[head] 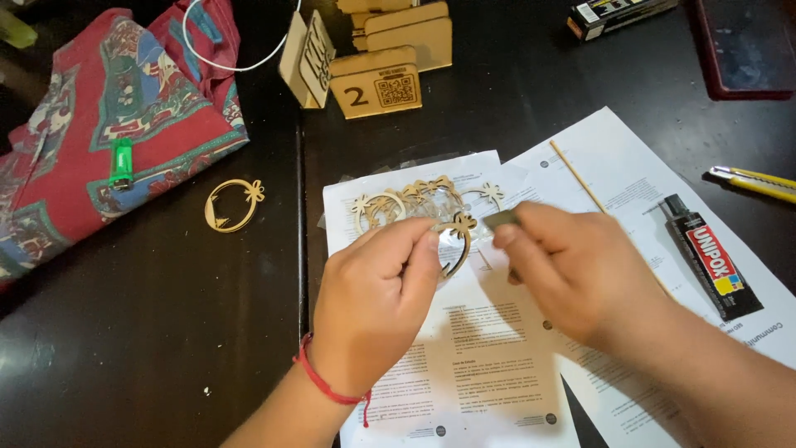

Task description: The person sands the edges of small wooden Christmas ornament cutouts using a sanding block. They handle each ornament one at a time, rotating it to smooth all sides, and place the finished pieces on a printed instruction sheet on the table.

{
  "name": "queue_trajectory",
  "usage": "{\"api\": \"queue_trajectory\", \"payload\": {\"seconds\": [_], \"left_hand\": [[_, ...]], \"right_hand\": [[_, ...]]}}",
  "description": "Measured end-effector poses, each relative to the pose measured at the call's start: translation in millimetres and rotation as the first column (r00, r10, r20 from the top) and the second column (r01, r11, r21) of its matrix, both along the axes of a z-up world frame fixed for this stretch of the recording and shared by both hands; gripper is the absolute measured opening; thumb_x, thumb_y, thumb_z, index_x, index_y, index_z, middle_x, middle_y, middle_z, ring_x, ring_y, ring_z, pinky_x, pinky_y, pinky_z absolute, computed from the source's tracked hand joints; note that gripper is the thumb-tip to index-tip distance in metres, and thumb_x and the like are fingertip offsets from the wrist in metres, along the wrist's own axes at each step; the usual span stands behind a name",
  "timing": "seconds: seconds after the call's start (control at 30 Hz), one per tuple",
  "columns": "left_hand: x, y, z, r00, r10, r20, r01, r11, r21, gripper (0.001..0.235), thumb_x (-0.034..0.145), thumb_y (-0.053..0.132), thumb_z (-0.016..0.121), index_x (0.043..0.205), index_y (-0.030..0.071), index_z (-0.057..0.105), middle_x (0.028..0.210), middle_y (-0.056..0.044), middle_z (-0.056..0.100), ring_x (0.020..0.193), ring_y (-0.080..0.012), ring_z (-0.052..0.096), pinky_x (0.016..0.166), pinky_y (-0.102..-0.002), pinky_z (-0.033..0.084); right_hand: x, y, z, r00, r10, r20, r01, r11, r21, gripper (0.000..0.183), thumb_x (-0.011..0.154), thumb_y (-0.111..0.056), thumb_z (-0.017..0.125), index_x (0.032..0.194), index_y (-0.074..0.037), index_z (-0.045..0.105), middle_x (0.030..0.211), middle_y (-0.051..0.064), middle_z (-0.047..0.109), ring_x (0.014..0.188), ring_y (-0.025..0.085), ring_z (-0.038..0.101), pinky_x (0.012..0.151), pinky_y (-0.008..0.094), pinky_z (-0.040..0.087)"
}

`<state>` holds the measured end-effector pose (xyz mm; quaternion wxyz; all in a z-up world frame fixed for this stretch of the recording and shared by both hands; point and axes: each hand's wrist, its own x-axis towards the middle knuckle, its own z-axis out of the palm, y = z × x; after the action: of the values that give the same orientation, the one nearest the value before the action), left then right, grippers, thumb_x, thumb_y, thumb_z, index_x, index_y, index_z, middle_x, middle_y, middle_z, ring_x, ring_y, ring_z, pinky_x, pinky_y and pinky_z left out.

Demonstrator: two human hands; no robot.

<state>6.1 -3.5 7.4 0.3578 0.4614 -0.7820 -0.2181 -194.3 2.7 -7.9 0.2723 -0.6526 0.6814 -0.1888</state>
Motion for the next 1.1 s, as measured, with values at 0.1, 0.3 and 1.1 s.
{"api": "queue_trajectory", "payload": {"seconds": [0.1,0.3,1.1], "left_hand": [[0,-2,2,0.981,0.077,-0.179,-0.037,0.975,0.219,0.027,0.095,0.022,0.049,0.087,0.011,0.072,0.068,0.003,0.07,0.064,-0.0094,0.063,0.059,-0.026,0.05],[-10,-7,-6,0.696,0.422,-0.581,0.081,0.758,0.647,0.035,0.091,0.024,0.055,0.117,0.003,0.068,0.086,-0.012,0.076,0.073,-0.0199,0.071,0.058,-0.033,0.065],[6,40,16,0.946,-0.221,-0.239,0.083,0.874,-0.479,0.013,0.097,0.025,0.059,0.099,0.024,0.072,0.102,0.012,0.067,0.091,-0.0112,0.073,0.084,-0.031,0.064]], "right_hand": [[-1,3,7,0.967,-0.083,0.24,0.129,0.974,-0.184,0.025,0.097,-0.023,0.053,0.081,-0.012,0.069,0.067,-0.004,0.071,0.063,0.012,0.067,0.069,0.027,0.048],[-4,3,-44,0.699,-0.047,0.713,0.064,0.998,0.002,0.018,0.076,-0.014,0.078,0.089,-0.003,0.071,0.065,0.002,0.064,0.058,0.012,0.054,0.05,0.028,0.046],[1,54,13,0.425,0.254,0.869,0.046,0.952,-0.301,0.024,0.082,-0.02,0.077,0.082,0.003,0.076,0.078,0.021,0.083,0.069,0.029,0.081,0.068,0.035,0.062]]}}
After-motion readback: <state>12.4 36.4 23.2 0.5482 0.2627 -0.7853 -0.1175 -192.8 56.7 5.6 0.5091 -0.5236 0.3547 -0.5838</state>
